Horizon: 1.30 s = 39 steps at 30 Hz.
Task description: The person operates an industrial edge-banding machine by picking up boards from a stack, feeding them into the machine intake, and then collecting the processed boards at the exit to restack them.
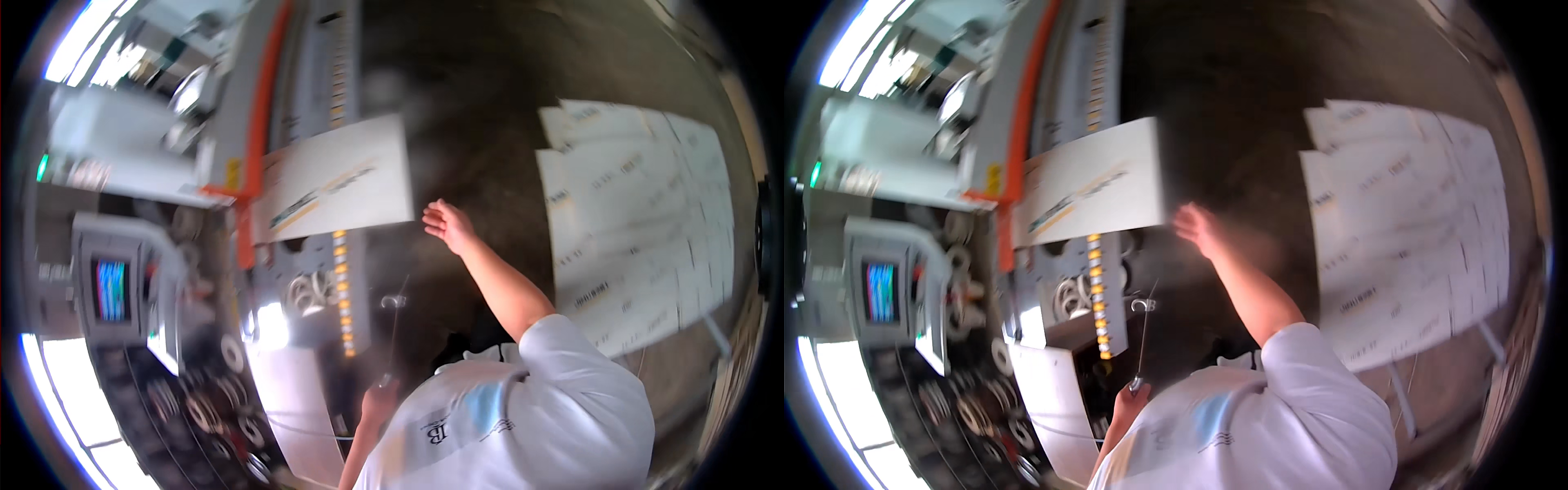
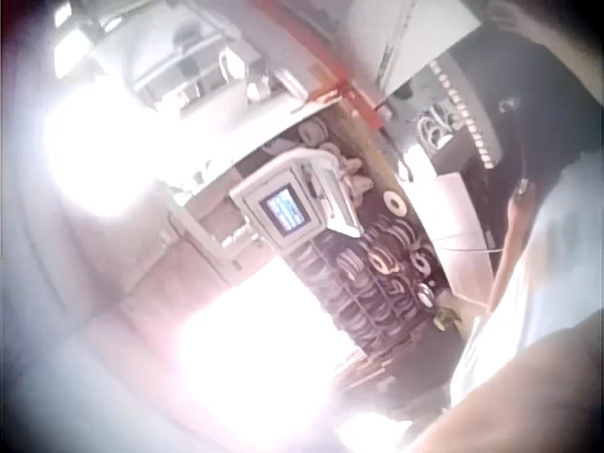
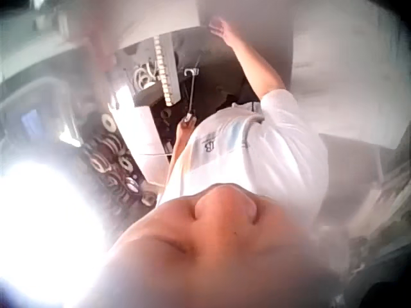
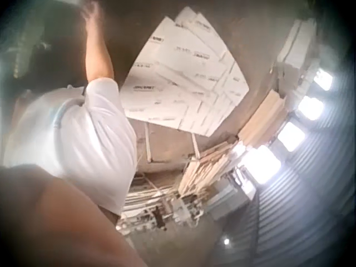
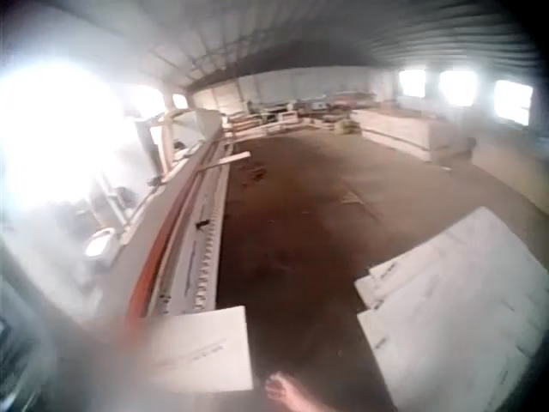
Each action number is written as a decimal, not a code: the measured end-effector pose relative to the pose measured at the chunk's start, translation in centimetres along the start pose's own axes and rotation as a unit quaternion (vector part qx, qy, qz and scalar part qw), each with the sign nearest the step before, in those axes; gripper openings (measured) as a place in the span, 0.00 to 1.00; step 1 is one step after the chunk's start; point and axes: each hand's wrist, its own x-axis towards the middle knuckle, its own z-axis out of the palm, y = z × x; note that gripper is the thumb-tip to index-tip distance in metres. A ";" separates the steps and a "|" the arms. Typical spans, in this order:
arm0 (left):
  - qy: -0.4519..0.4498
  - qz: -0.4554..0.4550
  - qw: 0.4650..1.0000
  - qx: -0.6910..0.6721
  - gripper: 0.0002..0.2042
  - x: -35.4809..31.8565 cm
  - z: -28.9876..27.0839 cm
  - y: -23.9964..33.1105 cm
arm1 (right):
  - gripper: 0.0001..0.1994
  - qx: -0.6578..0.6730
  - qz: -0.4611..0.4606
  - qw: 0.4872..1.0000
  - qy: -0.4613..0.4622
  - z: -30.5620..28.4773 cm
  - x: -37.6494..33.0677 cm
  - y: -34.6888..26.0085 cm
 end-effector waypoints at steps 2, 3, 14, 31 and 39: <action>-0.091 0.053 0.991 0.078 0.18 2.3 0.1 4.0 | 0.20 0.049 -0.044 0.996 0.062 -7.3 0.1 -1.9; -0.114 0.076 0.986 0.091 0.19 3.1 0.3 5.7 | 0.20 0.078 -0.065 0.991 0.091 -10.4 -0.2 -2.6; -0.263 -0.009 0.947 0.187 0.25 9.0 7.0 22.5 | 0.29 0.165 -0.123 0.906 0.369 -36.8 -1.6 -13.7; -0.273 -0.061 0.952 0.122 0.11 11.4 8.6 20.7 | 0.22 0.566 -0.340 0.639 0.395 -41.5 13.0 -22.1; -0.235 -0.015 0.945 0.225 0.19 11.3 9.6 34.4 | 0.17 0.519 -0.346 0.689 0.371 -42.9 0.3 -13.1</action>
